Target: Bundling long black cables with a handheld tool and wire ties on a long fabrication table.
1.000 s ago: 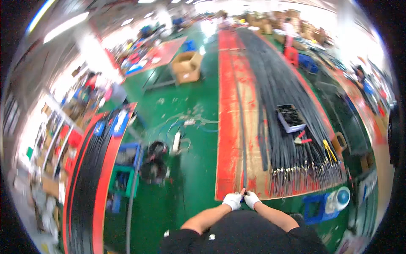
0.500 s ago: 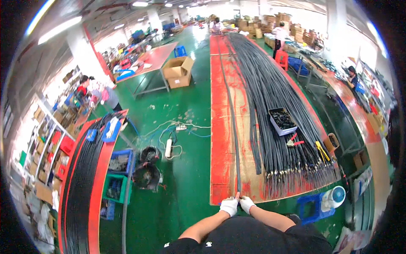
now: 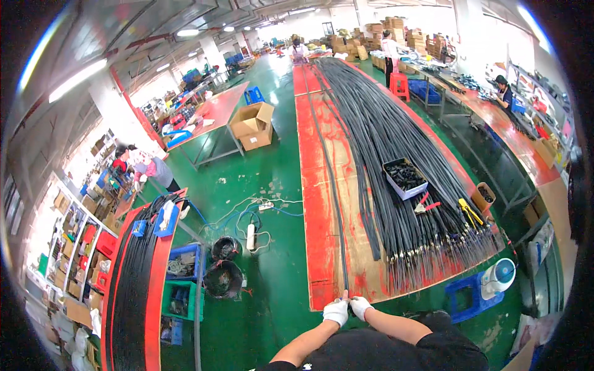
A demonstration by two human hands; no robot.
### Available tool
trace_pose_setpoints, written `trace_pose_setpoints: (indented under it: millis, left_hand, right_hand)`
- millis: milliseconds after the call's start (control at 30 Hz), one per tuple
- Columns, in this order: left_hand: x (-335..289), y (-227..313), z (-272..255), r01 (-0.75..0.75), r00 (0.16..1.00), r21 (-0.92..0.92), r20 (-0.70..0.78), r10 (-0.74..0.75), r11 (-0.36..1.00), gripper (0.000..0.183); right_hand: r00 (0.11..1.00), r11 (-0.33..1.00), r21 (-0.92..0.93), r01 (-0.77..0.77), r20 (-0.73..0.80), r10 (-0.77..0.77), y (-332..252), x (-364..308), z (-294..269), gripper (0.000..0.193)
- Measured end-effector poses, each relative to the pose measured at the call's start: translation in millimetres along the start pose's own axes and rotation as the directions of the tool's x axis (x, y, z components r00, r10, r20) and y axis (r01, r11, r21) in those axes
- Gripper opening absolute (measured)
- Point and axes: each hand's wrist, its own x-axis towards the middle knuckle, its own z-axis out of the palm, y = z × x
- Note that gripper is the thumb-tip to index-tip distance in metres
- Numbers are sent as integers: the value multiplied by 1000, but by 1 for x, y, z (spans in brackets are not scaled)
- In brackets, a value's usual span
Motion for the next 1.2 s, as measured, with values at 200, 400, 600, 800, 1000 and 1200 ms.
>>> trace_pose_setpoints:
  millis: [200, 400, 600, 800, 1000, 1200]
  left_hand:
    - [1, -1, 9, 29, 1000, 12, -13, -29, 1000, 53]
    - [-2, 15, -7, 46, 998, 9, 48, -47, 999, 60]
    - [-7, 16, -17, 74, 995, 28, 67, -76, 997, 60]
    - [-7, 8, -25, 25, 999, -3, 33, -25, 1000, 51]
    - [-8, -8, -29, -7, 999, -63, 46, 10, 998, 53]
    - [-7, -24, -23, -39, 997, -106, 65, 46, 994, 57]
  right_hand:
    - [999, 999, -23, 33, 3, -33, -9, -8, 1, 43]
    - [999, 999, -19, 42, 28, -42, 18, 9, -1, 43]
    - [996, 1000, 2, 22, 83, -22, 11, 6, 1, 34]
    - [999, 999, 23, 27, 36, -27, 14, 15, 10, 37]
    - [999, 999, 23, -35, -12, 35, -4, 6, 17, 40]
    - [995, 994, 62, -89, -36, 92, -18, -9, 25, 42]
